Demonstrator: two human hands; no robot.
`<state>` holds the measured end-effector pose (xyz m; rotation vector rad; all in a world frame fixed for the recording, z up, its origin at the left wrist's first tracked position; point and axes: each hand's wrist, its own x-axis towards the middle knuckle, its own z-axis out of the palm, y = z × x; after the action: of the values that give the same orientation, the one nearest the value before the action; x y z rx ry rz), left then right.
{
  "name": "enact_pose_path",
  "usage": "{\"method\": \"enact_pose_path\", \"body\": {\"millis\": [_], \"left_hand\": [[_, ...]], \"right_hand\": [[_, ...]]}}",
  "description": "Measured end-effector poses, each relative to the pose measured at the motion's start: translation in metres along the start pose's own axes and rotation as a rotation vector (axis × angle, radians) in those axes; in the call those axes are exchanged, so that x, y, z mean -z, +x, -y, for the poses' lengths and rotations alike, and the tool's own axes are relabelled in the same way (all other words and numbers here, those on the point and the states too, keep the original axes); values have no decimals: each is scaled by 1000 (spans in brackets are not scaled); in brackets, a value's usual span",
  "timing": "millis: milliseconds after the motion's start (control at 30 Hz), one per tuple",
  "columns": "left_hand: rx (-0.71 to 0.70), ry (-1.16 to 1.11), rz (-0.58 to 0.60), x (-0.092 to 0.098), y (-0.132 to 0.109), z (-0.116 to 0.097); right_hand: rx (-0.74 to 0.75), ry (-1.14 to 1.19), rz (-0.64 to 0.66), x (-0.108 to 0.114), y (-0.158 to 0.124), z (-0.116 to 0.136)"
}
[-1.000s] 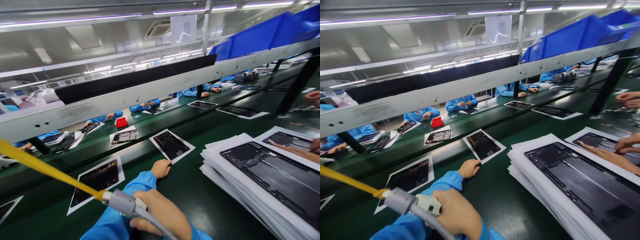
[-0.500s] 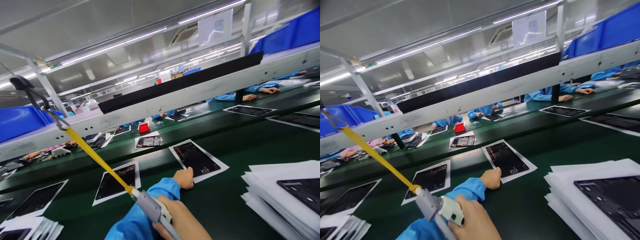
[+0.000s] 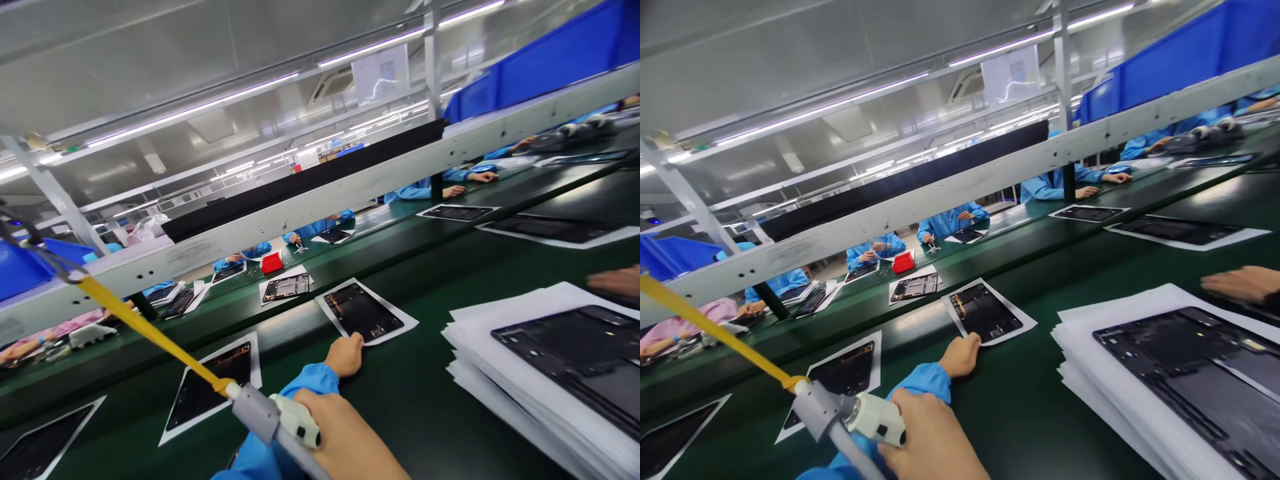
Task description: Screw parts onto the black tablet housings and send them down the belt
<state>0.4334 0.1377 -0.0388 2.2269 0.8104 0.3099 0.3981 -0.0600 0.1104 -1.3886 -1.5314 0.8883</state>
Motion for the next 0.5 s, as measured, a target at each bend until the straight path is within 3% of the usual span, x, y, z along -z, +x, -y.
{"method": "enact_pose_path", "body": {"millis": [167,300,400,500], "left_hand": [[219,-276,-206,4,3,-2],[304,-398,-305,23,5,-8],[258,-428,-294,42,-7,-14],[117,-412,-234,62,-40,-16]], "right_hand": [[-32,-32,-40,4,-1,-3],[-19,-99,-72,13,-8,-2],[24,-85,-96,21,-14,-2],[48,-38,-127,31,-20,-4]]}}
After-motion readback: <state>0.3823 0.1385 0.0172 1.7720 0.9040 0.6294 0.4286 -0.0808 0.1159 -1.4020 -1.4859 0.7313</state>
